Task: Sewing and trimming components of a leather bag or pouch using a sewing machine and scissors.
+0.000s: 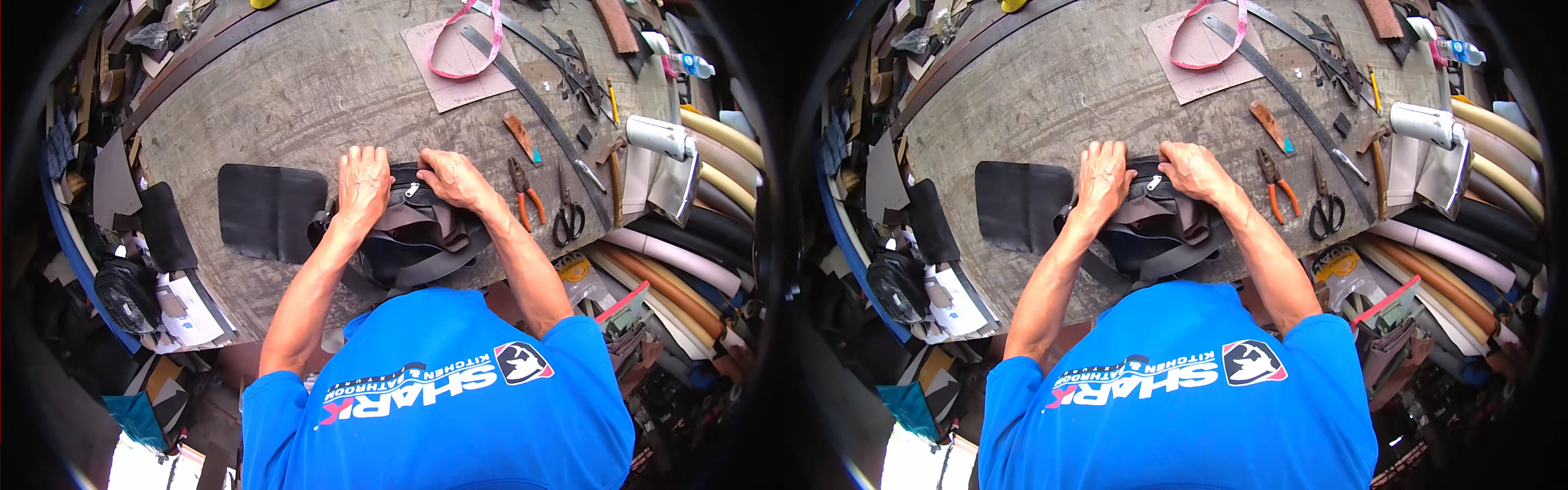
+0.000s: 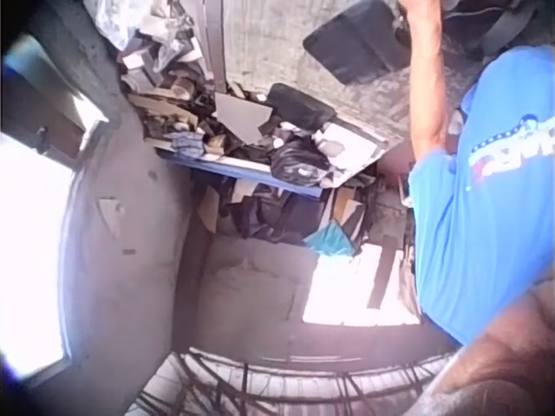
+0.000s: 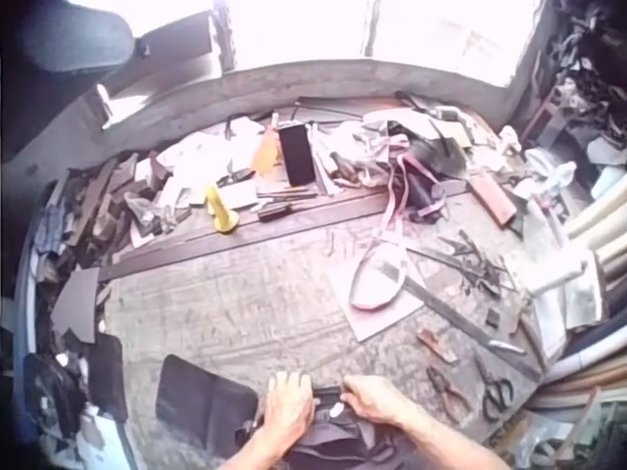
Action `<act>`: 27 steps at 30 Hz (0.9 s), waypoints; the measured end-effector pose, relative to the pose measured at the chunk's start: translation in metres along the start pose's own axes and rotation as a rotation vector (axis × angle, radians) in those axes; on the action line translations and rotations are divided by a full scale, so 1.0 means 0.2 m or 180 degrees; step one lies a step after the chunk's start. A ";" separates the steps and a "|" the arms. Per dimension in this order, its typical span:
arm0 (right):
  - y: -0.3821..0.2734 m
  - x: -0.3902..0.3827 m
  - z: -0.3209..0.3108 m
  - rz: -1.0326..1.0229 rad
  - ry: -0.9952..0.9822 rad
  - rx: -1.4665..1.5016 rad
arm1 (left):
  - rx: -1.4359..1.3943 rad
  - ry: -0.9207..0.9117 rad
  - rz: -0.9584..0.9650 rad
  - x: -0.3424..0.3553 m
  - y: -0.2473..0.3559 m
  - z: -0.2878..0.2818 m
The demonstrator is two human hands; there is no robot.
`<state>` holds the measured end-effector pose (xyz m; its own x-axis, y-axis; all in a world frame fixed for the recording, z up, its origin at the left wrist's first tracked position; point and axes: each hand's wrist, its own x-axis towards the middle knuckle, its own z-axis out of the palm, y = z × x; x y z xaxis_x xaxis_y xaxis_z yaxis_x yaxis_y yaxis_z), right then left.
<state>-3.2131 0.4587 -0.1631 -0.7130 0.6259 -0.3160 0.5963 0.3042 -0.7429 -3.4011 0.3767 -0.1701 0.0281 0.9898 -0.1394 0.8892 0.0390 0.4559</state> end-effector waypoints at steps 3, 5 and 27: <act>0.00 -0.01 0.03 -0.0158 0.0117 -0.0057 | -0.0055 -0.0050 0.0088 0.00 -0.03 0.00; 0.01 -0.02 0.04 -0.0247 0.0273 0.0015 | -0.0093 -0.0065 0.0204 0.01 -0.04 -0.01; 0.03 -0.03 0.01 -0.0021 0.0405 0.0006 | -0.1663 -0.0825 -0.0406 0.04 -0.08 -0.05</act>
<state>-3.2052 0.4553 -0.1675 -0.6642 0.7100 -0.2340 0.5911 0.3072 -0.7458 -3.4202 0.3849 -0.1706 0.1048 0.9099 -0.4015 0.5522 0.2825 0.7844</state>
